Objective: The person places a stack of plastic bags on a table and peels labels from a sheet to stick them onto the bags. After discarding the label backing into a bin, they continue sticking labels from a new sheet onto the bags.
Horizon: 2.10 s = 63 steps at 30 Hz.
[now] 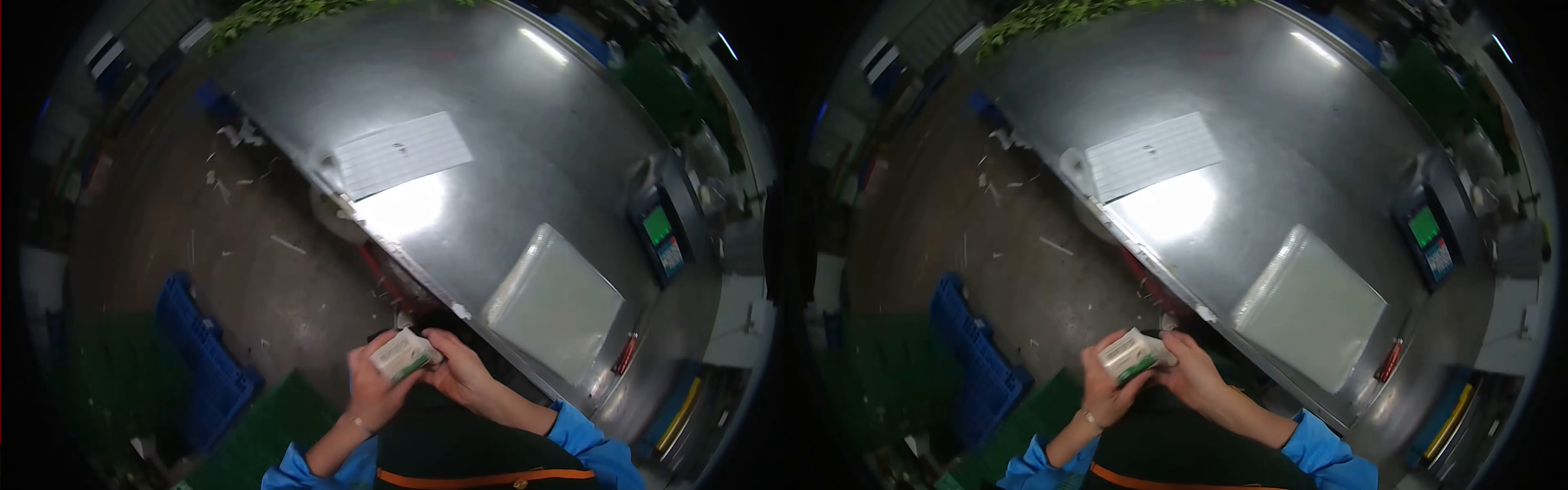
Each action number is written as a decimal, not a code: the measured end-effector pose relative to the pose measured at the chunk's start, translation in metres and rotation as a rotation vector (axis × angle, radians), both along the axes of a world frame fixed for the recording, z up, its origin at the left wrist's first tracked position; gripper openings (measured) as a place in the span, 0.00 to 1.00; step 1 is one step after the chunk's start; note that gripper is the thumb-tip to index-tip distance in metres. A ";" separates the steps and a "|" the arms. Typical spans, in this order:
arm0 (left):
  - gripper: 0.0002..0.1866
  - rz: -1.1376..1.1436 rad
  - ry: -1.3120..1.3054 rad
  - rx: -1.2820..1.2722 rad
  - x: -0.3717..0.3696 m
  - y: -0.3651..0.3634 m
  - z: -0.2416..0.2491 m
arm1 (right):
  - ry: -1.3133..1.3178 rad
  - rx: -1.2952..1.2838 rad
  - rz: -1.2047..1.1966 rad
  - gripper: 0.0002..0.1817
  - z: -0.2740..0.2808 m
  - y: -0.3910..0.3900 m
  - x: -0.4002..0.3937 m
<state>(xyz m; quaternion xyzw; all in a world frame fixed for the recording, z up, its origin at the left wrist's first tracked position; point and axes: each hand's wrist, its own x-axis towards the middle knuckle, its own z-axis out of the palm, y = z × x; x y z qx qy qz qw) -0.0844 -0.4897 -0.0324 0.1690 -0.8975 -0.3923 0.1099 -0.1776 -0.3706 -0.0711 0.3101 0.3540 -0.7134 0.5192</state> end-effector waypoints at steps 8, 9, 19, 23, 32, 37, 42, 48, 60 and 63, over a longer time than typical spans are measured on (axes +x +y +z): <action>0.15 0.049 0.082 0.308 0.053 -0.064 0.140 | 0.089 -0.240 0.429 0.25 0.043 0.001 -0.006; 0.14 -0.049 0.057 0.181 0.028 -0.063 0.151 | 0.355 -0.466 0.543 0.24 0.064 0.001 -0.007; 0.19 -0.327 -0.215 0.791 -0.062 0.044 0.067 | 0.680 0.023 0.076 0.05 0.107 0.109 -0.028; 0.38 -0.323 -0.166 0.928 -0.085 0.110 0.060 | 1.708 0.561 -0.003 0.15 0.094 0.181 -0.037; 0.21 -0.374 -0.222 0.766 -0.122 0.190 0.028 | 1.546 0.331 0.239 0.08 0.083 0.253 -0.081; 0.09 -0.350 -0.401 0.729 -0.123 0.206 0.013 | 0.365 0.201 0.627 0.13 0.069 0.289 -0.101; 0.22 -0.505 -0.697 0.755 -0.109 0.184 0.008 | 0.039 -0.006 0.366 0.17 0.034 0.309 -0.103; 0.14 -0.151 -0.503 1.028 -0.094 0.169 -0.005 | 0.853 0.286 0.242 0.15 0.036 0.276 -0.116; 0.29 -0.368 -0.404 1.023 -0.086 0.179 -0.008 | 0.352 0.198 0.424 0.15 0.047 0.260 -0.108; 0.34 -0.171 -0.447 0.942 -0.066 0.146 -0.001 | 0.553 0.258 -0.283 0.17 0.026 0.290 -0.141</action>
